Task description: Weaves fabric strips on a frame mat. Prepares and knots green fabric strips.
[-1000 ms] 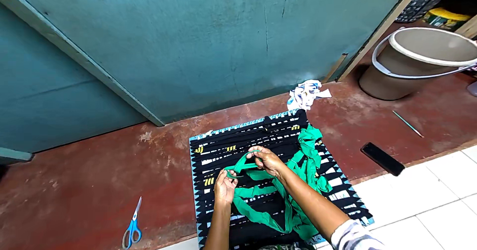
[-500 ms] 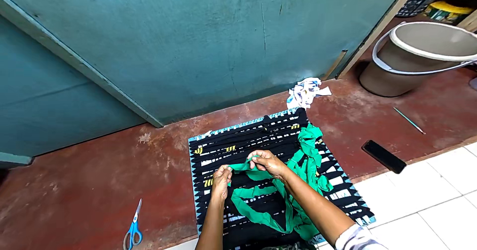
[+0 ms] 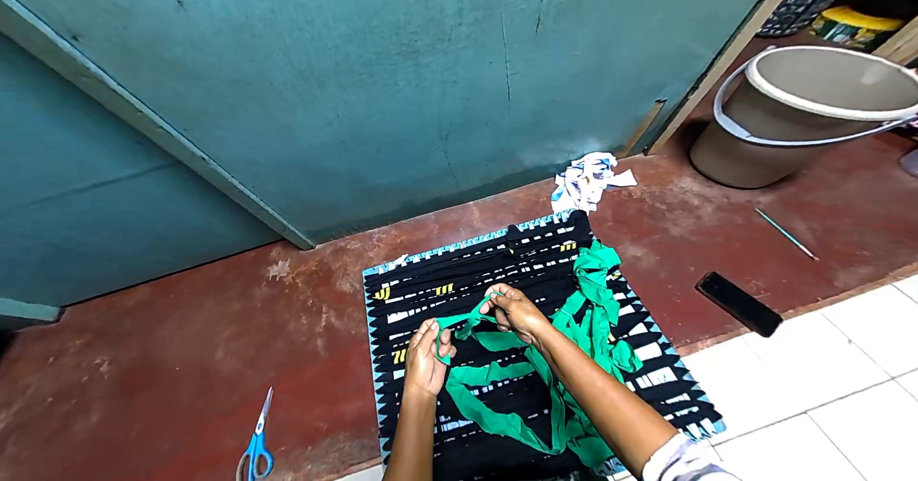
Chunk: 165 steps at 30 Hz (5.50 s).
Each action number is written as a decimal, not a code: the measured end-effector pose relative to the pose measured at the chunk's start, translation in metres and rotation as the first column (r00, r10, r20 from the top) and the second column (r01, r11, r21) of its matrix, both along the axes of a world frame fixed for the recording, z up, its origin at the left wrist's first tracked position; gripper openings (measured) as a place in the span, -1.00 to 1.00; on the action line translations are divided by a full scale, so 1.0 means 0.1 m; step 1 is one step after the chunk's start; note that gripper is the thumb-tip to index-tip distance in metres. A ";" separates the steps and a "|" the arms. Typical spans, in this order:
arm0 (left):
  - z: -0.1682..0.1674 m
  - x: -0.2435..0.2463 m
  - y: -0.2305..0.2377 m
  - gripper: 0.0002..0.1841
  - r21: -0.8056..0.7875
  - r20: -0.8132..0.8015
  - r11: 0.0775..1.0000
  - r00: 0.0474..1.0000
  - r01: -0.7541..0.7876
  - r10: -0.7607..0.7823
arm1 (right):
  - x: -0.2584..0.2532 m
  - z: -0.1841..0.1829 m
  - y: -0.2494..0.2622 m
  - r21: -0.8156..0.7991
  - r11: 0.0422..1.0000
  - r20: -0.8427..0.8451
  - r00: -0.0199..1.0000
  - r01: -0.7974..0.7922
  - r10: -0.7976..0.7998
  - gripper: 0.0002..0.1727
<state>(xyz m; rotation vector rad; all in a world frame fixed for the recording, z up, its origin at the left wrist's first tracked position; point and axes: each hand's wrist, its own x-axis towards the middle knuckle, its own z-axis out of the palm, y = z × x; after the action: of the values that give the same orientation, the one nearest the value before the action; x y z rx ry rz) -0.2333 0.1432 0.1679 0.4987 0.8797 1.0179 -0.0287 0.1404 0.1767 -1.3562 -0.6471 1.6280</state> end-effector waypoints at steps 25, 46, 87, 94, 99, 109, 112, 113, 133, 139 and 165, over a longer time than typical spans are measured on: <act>-0.31 0.50 -0.28 -0.84 -0.008 -0.210 1.000 0.978 0.011 -0.013 | -0.31 0.03 -0.12 -0.087 0.980 -0.442 0.875 0.180 -0.200 -0.76; -0.19 0.46 -0.23 -0.80 -0.269 0.048 0.960 0.994 -0.079 0.095 | -0.32 -0.08 -0.19 0.071 0.997 -0.200 0.980 0.033 -0.018 -0.75; -0.35 0.03 0.00 -0.52 -0.288 0.033 0.947 0.986 -0.146 0.162 | 0.10 -0.15 -0.12 0.267 0.929 -0.049 0.959 -0.258 0.280 -0.79; -0.25 0.03 0.04 -0.57 -0.227 -0.003 0.960 0.986 -0.165 0.169 | 0.09 -0.08 -0.06 0.124 0.961 0.045 0.969 -0.249 0.245 -0.83; -0.19 0.06 -0.06 -0.61 -0.115 -0.043 0.983 0.990 -0.141 0.137 | -0.03 0.04 0.07 -0.105 0.993 0.013 0.998 -0.060 0.062 -0.88; -0.40 0.24 -0.48 -0.75 0.177 -0.298 0.956 0.939 0.232 -0.173 | -0.25 0.07 0.18 -0.209 0.952 -0.330 0.901 0.221 -0.282 -0.84; -0.46 0.34 -0.46 -0.75 0.130 -0.260 0.975 0.956 0.178 -0.140 | -0.30 0.05 0.12 -0.209 0.956 -0.432 0.858 0.205 -0.278 -0.82; -0.48 0.37 -0.43 -0.76 0.125 -0.249 0.982 0.962 0.143 -0.109 | -0.32 0.05 0.09 -0.205 0.958 -0.455 0.848 0.199 -0.273 -0.82; -0.25 0.32 -0.21 -0.71 -0.068 0.023 0.995 0.997 0.072 -0.070 | -0.37 -0.08 -0.15 -0.023 0.984 -0.423 0.890 0.177 -0.170 -0.79; -0.22 0.36 -0.18 -0.80 -0.167 -0.078 0.982 0.994 -0.086 0.074 | -0.41 -0.13 -0.13 -0.021 0.987 -0.340 0.928 0.158 -0.155 -0.82; -0.35 0.37 -0.18 -0.85 -0.060 -0.222 0.988 0.967 -0.142 0.126 | -0.32 -0.33 -0.19 -0.204 0.976 -0.461 0.871 0.081 -0.169 -0.85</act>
<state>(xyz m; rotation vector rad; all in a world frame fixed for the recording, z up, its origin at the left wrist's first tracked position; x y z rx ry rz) -0.1964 0.1254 0.1332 0.4978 1.1560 1.0621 -0.0604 0.1211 0.1435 -1.0285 -0.1163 1.8527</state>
